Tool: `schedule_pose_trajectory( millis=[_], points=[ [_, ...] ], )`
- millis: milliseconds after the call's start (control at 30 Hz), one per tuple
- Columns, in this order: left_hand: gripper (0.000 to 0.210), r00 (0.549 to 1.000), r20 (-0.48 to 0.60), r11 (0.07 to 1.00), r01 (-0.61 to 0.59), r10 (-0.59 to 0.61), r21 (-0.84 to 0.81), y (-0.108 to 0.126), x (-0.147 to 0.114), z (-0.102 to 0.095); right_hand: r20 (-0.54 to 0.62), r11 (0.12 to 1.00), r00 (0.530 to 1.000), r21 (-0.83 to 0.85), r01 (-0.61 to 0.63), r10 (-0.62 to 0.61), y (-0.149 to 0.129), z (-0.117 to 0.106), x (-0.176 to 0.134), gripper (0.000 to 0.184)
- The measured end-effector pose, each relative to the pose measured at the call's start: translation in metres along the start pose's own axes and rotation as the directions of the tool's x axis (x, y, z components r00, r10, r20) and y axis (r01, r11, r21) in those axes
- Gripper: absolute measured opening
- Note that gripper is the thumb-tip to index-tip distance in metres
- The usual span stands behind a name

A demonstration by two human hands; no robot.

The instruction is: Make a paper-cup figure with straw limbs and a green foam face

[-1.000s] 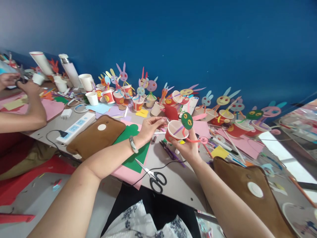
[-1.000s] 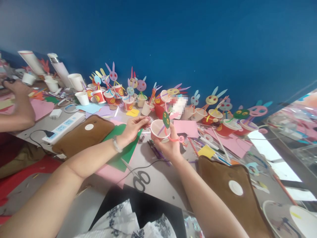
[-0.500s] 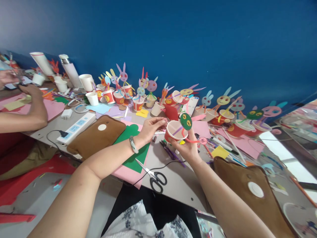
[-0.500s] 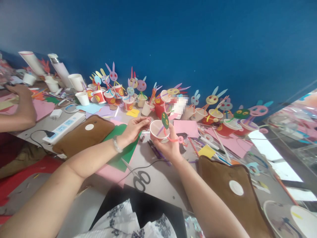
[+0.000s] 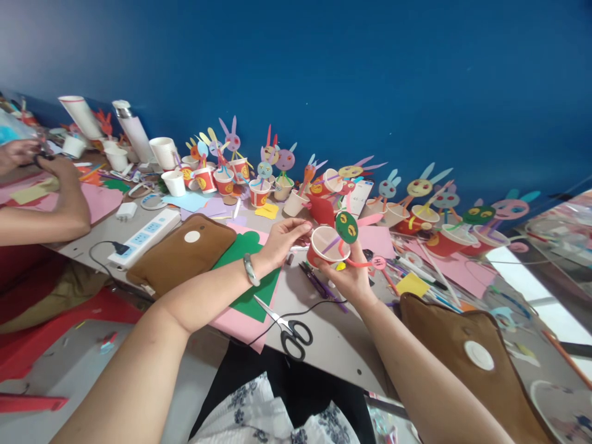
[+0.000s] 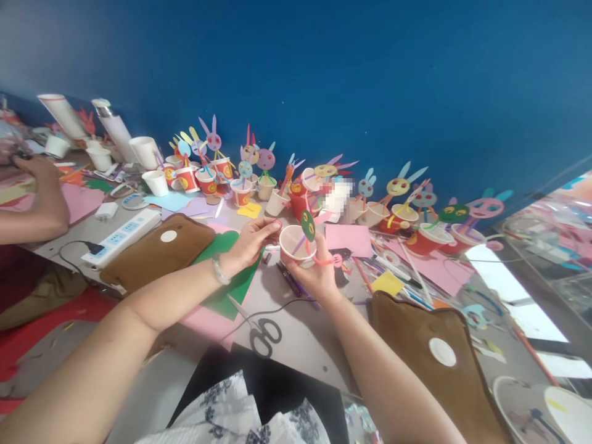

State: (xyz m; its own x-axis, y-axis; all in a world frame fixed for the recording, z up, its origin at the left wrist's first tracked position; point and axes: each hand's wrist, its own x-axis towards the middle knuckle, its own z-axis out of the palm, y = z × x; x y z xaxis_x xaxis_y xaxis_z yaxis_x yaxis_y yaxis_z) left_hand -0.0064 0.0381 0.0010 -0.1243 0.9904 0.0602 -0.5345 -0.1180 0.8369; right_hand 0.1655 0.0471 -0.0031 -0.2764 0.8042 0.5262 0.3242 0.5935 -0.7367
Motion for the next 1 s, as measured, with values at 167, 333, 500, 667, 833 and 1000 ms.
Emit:
schedule_pose_trajectory(
  millis=[167, 333, 500, 667, 833, 1000],
  points=[
    [0.045, 1.000, 0.012, 1.000, 0.010, -0.010, -0.004, 0.002, -0.001, 0.000, 0.024, 0.999, 1.000, 0.040, 0.004, -0.005, 0.002, 0.000, -0.001, 0.061],
    [0.045, 0.999, 0.038, 1.000, 0.014, -0.014, 0.004, 0.004, -0.003, 0.002, 0.041, 0.995, 0.999, 0.098, -0.002, -0.002, 0.005, 0.000, -0.002, 0.059],
    [0.046, 0.999, 0.051, 1.000, 0.011, -0.010, -0.009, 0.006, -0.004, 0.004, 0.046, 0.995, 0.999, 0.095, -0.016, 0.011, 0.007, 0.001, -0.003, 0.061],
    [0.049, 0.999, 0.029, 1.000, 0.014, -0.014, -0.021, 0.005, -0.003, 0.004, 0.039, 0.996, 0.999, 0.089, -0.003, 0.000, 0.009, 0.002, -0.004, 0.061],
    [0.049, 1.000, 0.013, 0.999, 0.004, -0.003, -0.041, 0.002, -0.003, 0.005, 0.031, 0.997, 0.999, 0.071, 0.011, -0.013, 0.011, 0.002, -0.005, 0.061],
    [0.050, 1.000, 0.013, 0.999, 0.004, -0.003, -0.044, 0.002, -0.005, 0.007, 0.028, 0.998, 0.999, 0.067, 0.021, -0.023, 0.011, 0.003, -0.004, 0.058]
  ],
)
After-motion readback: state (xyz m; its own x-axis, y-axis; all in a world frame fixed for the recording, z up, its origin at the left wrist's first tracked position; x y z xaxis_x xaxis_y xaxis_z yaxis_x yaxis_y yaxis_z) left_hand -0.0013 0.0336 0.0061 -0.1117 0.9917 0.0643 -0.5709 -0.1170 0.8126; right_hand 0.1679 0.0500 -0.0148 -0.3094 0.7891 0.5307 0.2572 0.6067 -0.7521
